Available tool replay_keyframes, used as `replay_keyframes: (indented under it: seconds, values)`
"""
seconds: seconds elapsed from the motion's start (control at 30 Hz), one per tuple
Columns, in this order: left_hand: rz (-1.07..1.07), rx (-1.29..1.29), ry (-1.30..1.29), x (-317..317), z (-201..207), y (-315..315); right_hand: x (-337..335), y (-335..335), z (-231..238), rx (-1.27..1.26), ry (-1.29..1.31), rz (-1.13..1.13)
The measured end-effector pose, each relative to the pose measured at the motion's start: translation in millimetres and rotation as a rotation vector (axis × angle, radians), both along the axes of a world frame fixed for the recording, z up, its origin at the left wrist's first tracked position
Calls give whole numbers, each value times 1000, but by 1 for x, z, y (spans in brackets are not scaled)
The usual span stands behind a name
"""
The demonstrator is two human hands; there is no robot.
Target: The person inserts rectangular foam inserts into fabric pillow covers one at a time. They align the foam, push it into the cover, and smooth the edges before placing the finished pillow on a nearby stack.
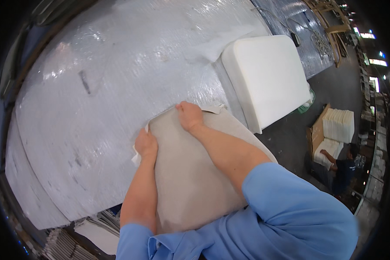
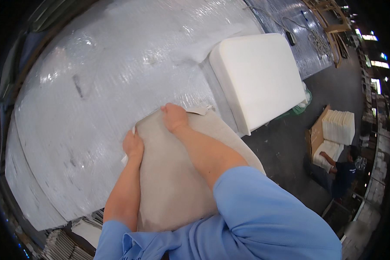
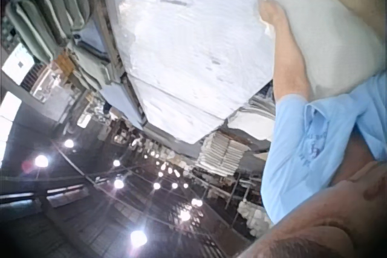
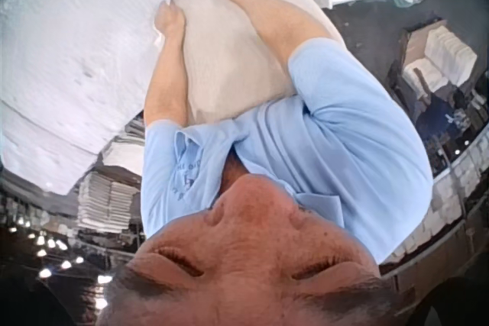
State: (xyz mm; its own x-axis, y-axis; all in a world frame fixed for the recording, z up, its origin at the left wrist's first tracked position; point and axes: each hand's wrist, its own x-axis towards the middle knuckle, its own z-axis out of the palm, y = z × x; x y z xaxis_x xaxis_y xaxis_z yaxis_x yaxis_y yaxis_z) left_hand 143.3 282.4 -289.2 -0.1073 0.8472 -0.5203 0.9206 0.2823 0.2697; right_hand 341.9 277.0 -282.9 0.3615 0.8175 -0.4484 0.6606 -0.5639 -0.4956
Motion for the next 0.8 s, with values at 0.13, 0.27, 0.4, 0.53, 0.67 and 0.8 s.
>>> replay_keyframes:
  seconds: [0.13, 0.27, 0.4, 0.53, 0.67, 0.8]
  values:
    - [19, 22, -25, 1, -10, 11, 0, 11, -9, 26, 35, 6]
    - [-1, 84, 7, -12, -16, 1, -8, 7, -10, 99, 101, 12]
    - [-138, 94, -27, -4, 3, 4, 22, 4, -6, 90, 80, 91]
    - [-203, -44, -68, -47, 24, -9, 60, 9, 24, -215, -84, 590]
    - [-257, -202, -27, -41, 27, -10, 86, 16, 29, -529, -75, 398]
    - [-149, 20, 108, -27, 16, -20, 62, -5, 20, -305, -144, 140]
